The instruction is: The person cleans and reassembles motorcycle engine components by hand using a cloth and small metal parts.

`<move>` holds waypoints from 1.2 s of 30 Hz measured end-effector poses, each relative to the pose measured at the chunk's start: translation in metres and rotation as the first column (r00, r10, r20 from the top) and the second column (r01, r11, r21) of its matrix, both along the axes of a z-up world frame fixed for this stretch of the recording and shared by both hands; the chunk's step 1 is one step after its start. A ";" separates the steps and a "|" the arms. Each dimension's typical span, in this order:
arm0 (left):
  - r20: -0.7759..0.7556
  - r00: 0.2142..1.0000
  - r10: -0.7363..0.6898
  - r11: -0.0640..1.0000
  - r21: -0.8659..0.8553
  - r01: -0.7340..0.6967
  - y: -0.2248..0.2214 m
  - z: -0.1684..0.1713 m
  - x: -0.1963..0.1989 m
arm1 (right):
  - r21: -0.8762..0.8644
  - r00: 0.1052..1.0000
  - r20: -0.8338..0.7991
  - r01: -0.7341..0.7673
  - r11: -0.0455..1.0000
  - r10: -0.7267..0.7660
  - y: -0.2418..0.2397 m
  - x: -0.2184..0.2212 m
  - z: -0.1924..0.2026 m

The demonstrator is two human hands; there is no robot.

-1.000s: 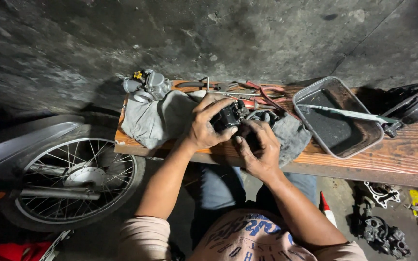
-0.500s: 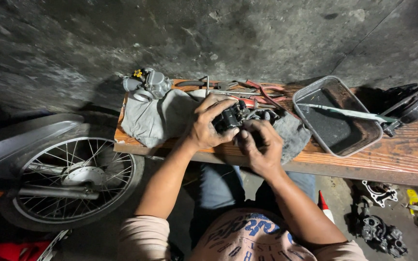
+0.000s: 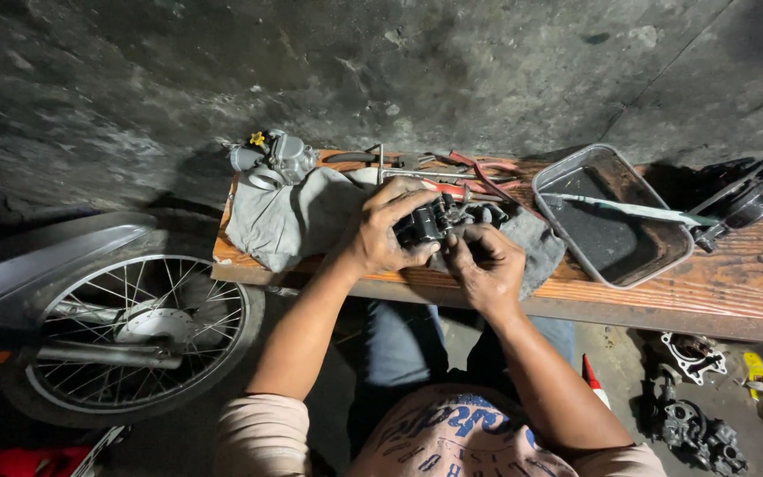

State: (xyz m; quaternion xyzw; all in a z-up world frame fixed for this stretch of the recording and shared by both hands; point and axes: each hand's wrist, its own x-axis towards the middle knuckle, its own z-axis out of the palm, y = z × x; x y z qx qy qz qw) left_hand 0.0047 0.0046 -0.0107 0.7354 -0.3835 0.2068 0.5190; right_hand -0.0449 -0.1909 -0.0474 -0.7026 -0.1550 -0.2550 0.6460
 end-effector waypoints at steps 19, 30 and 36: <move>-0.074 0.989 -0.126 0.992 0.005 0.127 0.005 0.005 0.011 | -0.167 0.989 0.131 0.092 0.982 -0.070 -0.002 -0.004 0.007; -0.053 0.988 -0.148 0.989 0.022 0.149 0.002 0.007 0.014 | -0.246 0.972 0.207 0.164 0.955 -0.113 0.000 -0.004 0.017; -0.072 0.987 -0.141 0.989 0.043 0.144 0.001 0.008 0.015 | -0.214 0.956 0.255 0.203 0.955 -0.146 0.001 0.004 -0.010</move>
